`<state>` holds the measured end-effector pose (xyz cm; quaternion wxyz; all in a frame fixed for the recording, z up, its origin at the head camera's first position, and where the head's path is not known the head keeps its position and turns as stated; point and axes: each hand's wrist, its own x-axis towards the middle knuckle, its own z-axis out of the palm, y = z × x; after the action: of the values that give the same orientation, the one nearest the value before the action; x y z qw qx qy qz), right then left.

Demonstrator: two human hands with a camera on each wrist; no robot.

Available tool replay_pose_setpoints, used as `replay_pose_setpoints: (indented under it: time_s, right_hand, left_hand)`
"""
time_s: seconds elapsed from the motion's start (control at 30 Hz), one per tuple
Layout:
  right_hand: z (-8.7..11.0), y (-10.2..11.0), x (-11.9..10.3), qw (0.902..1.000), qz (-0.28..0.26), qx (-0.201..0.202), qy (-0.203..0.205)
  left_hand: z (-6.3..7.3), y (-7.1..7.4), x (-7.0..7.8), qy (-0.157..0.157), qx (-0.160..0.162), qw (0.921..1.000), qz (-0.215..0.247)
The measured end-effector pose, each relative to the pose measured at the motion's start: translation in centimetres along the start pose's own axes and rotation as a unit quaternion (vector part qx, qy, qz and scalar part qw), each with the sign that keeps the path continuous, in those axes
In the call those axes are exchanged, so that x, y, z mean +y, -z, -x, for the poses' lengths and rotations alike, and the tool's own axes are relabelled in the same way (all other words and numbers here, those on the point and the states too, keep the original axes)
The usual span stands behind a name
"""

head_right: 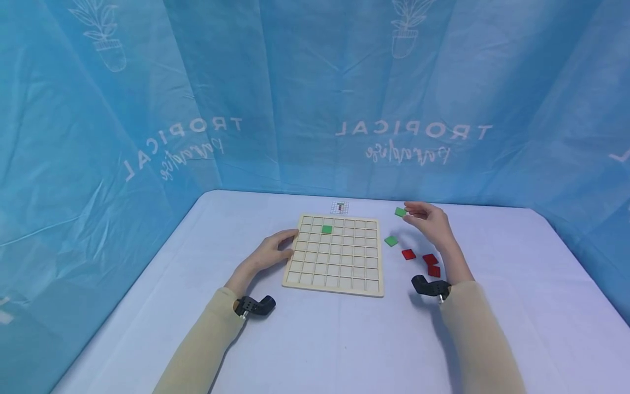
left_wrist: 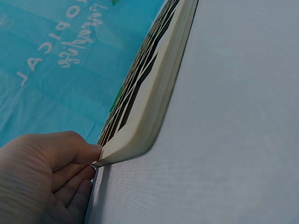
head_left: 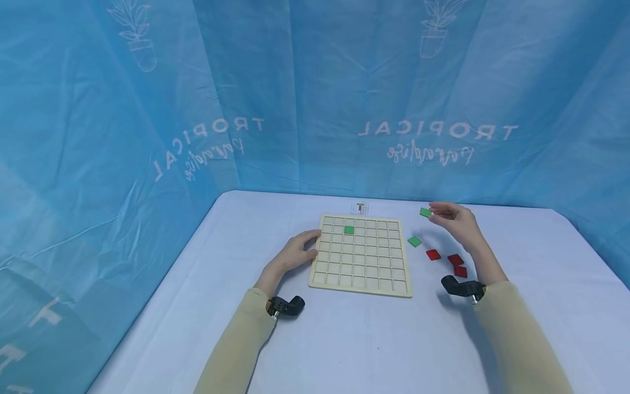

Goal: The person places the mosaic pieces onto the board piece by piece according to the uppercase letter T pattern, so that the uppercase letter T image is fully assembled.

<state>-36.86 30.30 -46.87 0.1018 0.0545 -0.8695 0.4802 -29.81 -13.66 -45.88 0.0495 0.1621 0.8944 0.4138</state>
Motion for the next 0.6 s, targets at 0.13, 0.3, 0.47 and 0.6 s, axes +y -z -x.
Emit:
replay_pose_setpoints:
  time_s: [0.13,0.3,0.47,0.6]
  right_hand:
    - [0.0,-2.2,-2.7,0.9998,-0.017,-0.008,0.009]
    - [1.2,-4.4,-7.8,0.9970,-0.062,-0.043,0.016]
    - [1.7,-6.7,-10.2,0.9933,-0.088,-0.071,0.024]
    - [1.8,-8.7,-10.8,0.9894,-0.107,-0.096,0.020]
  left_hand:
    - [0.1,0.1,-0.1,-0.001,0.000,1.0000,0.001]
    - [0.1,0.1,-0.2,-0.007,-0.002,1.0000,0.000]
    - [0.0,0.1,-0.2,-0.005,-0.003,1.0000,-0.002]
    - [0.0,0.1,-0.2,-0.005,-0.005,1.0000,-0.002]
